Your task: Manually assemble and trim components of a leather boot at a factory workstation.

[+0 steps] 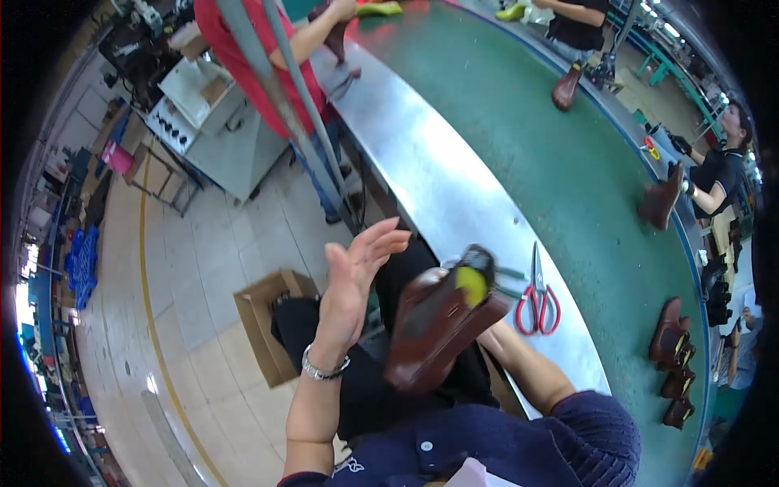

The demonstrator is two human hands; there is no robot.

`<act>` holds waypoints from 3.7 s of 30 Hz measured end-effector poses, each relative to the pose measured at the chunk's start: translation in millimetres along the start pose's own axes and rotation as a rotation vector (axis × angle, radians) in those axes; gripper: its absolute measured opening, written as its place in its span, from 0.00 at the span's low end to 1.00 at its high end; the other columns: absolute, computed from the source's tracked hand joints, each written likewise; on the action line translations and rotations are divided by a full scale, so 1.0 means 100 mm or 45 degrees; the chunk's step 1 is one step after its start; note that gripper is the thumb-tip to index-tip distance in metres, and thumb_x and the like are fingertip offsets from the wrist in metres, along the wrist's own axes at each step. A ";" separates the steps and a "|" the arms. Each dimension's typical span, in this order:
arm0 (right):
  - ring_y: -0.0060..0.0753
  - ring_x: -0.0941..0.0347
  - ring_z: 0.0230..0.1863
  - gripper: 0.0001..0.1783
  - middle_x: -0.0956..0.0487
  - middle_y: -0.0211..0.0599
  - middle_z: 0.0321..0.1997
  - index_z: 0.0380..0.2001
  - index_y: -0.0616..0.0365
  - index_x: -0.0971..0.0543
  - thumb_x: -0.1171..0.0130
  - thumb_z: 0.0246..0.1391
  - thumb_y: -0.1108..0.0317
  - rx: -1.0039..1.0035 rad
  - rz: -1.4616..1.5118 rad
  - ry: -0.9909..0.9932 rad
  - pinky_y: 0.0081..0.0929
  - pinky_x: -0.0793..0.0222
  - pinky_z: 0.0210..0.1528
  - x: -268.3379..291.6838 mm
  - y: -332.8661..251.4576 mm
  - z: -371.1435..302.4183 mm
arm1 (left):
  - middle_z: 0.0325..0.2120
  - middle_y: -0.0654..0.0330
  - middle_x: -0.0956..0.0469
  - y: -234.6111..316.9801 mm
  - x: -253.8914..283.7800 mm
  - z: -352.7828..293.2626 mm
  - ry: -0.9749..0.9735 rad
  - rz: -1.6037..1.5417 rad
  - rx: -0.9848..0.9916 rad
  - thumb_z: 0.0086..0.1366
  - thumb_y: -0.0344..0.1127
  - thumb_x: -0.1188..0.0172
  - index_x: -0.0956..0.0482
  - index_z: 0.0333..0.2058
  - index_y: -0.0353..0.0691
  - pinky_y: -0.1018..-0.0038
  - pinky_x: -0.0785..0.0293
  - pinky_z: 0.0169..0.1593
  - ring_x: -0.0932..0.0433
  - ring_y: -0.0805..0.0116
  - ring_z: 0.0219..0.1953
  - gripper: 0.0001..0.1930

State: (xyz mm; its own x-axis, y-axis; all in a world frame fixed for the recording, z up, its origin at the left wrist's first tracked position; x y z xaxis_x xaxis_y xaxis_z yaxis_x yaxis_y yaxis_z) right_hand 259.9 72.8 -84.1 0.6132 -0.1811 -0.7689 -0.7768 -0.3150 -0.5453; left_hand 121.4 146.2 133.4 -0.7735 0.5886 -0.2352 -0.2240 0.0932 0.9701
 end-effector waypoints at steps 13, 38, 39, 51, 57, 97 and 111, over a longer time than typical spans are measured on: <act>0.50 0.23 0.49 0.23 0.23 0.49 0.50 0.49 0.65 0.26 0.44 0.58 0.57 0.851 0.890 0.757 0.24 0.16 0.41 1.47 -1.85 -1.49 | 0.46 0.47 0.23 -0.59 1.03 -0.48 0.334 -0.191 0.301 0.70 0.67 0.73 0.28 0.51 0.32 0.61 0.29 0.56 0.22 0.54 0.47 0.41; 0.26 0.20 0.31 0.20 0.17 0.41 0.33 0.52 0.60 0.25 0.52 0.67 0.56 -0.065 -0.549 0.207 0.19 0.23 0.36 -0.45 -1.00 -0.47 | 0.20 0.48 0.24 1.41 -0.11 -1.00 -0.726 -0.322 -0.646 0.73 0.52 0.57 0.34 0.57 0.42 0.49 0.25 0.46 0.24 0.54 0.19 0.23; 0.26 0.20 0.31 0.19 0.17 0.40 0.33 0.50 0.59 0.23 0.51 0.66 0.57 -0.040 -0.637 0.157 0.19 0.23 0.37 -0.55 -0.94 -0.40 | 0.20 0.47 0.25 1.68 -0.22 -1.00 -0.869 -0.189 -0.540 0.73 0.48 0.54 0.38 0.59 0.44 0.47 0.22 0.42 0.27 0.56 0.15 0.22; 0.25 0.21 0.29 0.18 0.18 0.38 0.31 0.47 0.62 0.22 0.51 0.66 0.60 0.231 -1.067 0.148 0.19 0.25 0.34 -0.84 -1.92 0.51 | 0.12 0.69 0.42 2.29 -0.30 -0.50 -0.626 -0.224 -0.678 0.59 0.46 0.33 0.22 0.39 0.59 0.75 0.29 0.26 0.44 0.77 0.11 0.11; 0.21 0.22 0.28 0.16 0.17 0.37 0.32 0.46 0.61 0.22 0.50 0.66 0.60 0.543 -1.014 0.363 0.18 0.26 0.33 -0.55 -2.83 1.26 | 0.18 0.49 0.24 1.85 0.18 -0.07 -0.668 -0.473 -0.533 0.67 0.35 0.41 0.22 0.33 0.28 0.47 0.20 0.39 0.27 0.60 0.16 0.12; 0.11 0.41 0.10 0.14 0.32 0.21 0.11 0.30 0.61 0.20 0.40 0.58 0.58 0.543 -1.450 -0.050 0.14 0.50 0.13 -2.53 -2.52 0.07 | 0.67 0.49 0.44 0.24 0.20 -0.03 -0.174 0.544 -0.045 0.48 0.36 0.25 0.59 0.71 0.42 0.66 0.45 0.67 0.41 0.57 0.67 0.59; 0.13 0.34 0.17 0.13 0.29 0.23 0.17 0.39 0.59 0.19 0.43 0.62 0.60 0.158 -1.162 -0.263 0.12 0.39 0.22 -2.36 -0.73 0.03 | 0.70 0.52 0.54 -0.72 0.49 -1.30 0.158 0.102 -0.019 0.45 0.27 0.25 0.68 0.70 0.43 0.67 0.47 0.70 0.48 0.62 0.70 0.64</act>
State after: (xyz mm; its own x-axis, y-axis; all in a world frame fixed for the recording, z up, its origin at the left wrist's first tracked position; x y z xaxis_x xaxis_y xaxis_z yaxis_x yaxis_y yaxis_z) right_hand 171.6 141.9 136.5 0.9637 0.2590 -0.0647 -0.0260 -0.1500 -0.9883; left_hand 22.3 63.7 44.6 -0.8563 0.4900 -0.1632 -0.1666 0.0370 0.9853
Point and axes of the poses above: each hand's wrist, its own z-axis towards the middle knuckle, its own x-axis out of the back of the hand, y = z × x, the point moved 6 cm from there along z, towards the middle knuckle
